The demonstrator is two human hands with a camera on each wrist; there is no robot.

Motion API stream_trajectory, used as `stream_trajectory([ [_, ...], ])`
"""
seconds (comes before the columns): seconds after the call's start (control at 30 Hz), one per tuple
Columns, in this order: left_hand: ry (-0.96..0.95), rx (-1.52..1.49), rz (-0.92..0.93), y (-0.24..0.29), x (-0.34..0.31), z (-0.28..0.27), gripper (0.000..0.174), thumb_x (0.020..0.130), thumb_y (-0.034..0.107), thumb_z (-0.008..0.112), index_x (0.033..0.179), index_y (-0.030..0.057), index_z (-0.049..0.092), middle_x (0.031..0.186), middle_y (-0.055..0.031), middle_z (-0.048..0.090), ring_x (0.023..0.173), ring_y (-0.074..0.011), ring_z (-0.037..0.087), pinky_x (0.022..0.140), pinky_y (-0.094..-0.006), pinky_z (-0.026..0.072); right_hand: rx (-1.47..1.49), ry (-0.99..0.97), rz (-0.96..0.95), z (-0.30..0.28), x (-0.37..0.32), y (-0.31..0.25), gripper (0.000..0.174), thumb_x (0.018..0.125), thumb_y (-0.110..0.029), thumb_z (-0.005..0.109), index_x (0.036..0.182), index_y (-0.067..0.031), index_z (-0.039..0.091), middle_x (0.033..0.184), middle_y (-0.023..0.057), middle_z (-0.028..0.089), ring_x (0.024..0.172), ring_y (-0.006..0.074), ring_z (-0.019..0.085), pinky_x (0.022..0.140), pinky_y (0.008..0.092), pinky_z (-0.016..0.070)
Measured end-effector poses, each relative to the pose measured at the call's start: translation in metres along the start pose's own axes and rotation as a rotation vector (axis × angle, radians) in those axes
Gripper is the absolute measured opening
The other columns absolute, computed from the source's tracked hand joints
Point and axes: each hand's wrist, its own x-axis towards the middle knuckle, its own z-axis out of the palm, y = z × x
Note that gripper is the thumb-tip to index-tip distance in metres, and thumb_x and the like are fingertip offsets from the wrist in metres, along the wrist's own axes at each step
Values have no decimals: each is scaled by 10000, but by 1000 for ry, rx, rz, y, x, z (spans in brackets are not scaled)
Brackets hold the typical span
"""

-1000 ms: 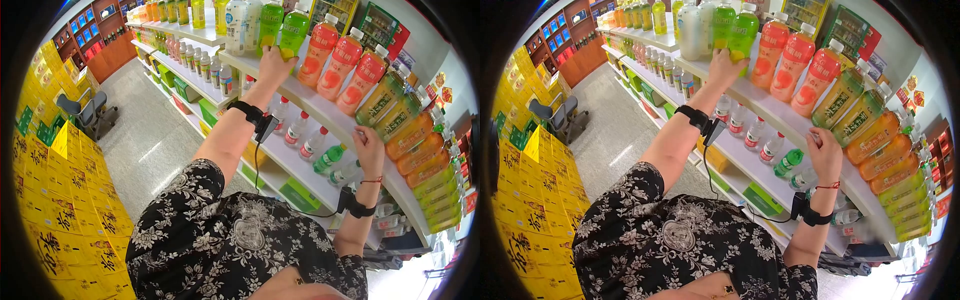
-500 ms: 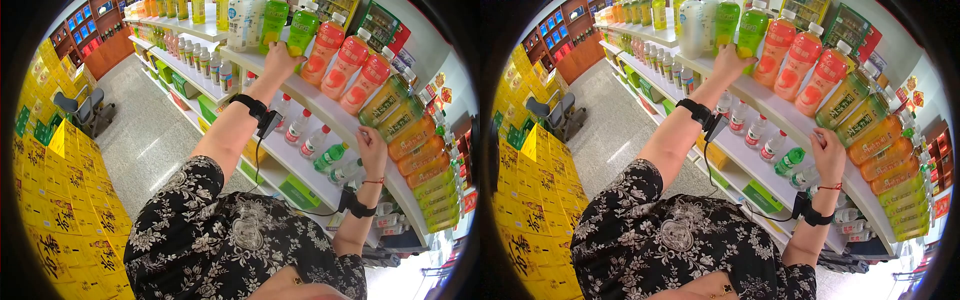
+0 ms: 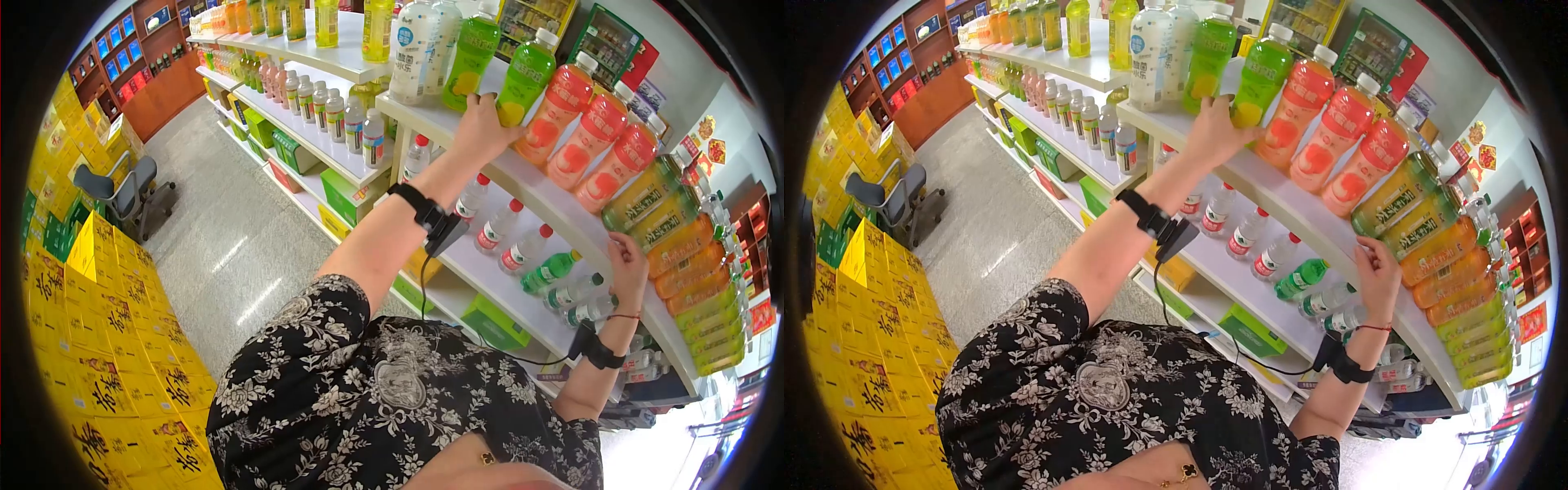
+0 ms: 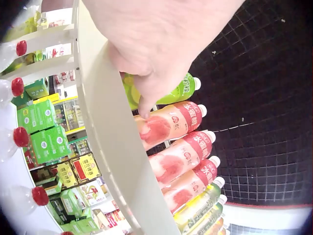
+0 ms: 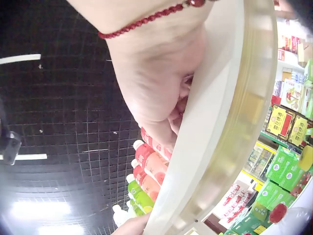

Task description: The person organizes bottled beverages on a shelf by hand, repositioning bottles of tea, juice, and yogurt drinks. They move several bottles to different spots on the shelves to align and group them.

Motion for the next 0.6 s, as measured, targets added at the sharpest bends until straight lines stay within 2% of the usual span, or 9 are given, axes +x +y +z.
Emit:
stream_trajectory([
  [0.03,6,9,54,-4,-1,-4,750,718,404,805,1221,-48,481,1241,-248,469,1050,-417,575,870,-435,498,102,18,143,1,1,-2,135,883,-70,656,1000,-6,676,719,-28,532,642,39,439,570,212,387],
  [0.07,0,4,61,-13,-1,-10,750,718,404,805,1221,-48,481,1241,-248,469,1050,-417,575,870,-435,498,98,27,146,3,5,-5,135,883,-70,656,1000,-6,676,719,-28,532,642,39,439,570,212,387],
  [0.13,168,46,337,-36,1,-33,653,753,345,785,1239,10,507,1176,-182,512,924,-334,605,817,-399,506,76,112,-40,6,16,-24,139,895,-76,646,1006,2,675,748,-28,565,670,26,456,587,200,397],
  [0.3,163,23,264,-81,32,-115,544,778,296,771,1216,60,551,1069,-107,535,734,-208,550,719,-338,490,-115,36,-326,36,75,-172,179,870,-88,661,1019,11,665,744,-1,565,645,37,445,581,212,385],
  [0.4,217,47,260,-109,48,-137,527,781,299,769,1205,62,564,1053,-96,539,703,-183,533,691,-325,482,-338,-8,-682,61,141,-232,285,883,-212,637,1084,-10,636,858,108,644,737,214,594,693,306,472],
  [0.47,225,42,258,-123,53,-140,528,783,305,768,1204,60,566,1061,-99,544,710,-186,539,689,-324,483,-500,89,-851,87,195,-250,397,941,-378,576,1123,-28,616,864,130,632,784,255,607,726,345,471],
  [0.53,150,74,285,-136,53,-142,544,787,306,764,1217,43,560,1067,-112,550,710,-193,543,690,-328,486,-812,38,-669,108,220,-281,534,890,-518,560,1201,-85,592,1270,235,557,1147,350,556,923,390,471],
  [0.57,142,66,282,-140,51,-143,544,787,306,764,1217,43,560,1067,-112,550,710,-193,543,690,-328,486,-819,32,-662,119,231,-291,534,890,-518,560,1201,-85,592,1270,235,557,1147,350,556,923,390,471],
  [0.6,36,47,230,-143,49,-143,574,783,306,761,1234,31,535,1122,-150,545,900,-274,549,794,-372,481,-844,-106,-561,129,242,-300,506,883,-491,582,1152,-63,600,1162,239,601,1075,363,584,895,411,476],
])
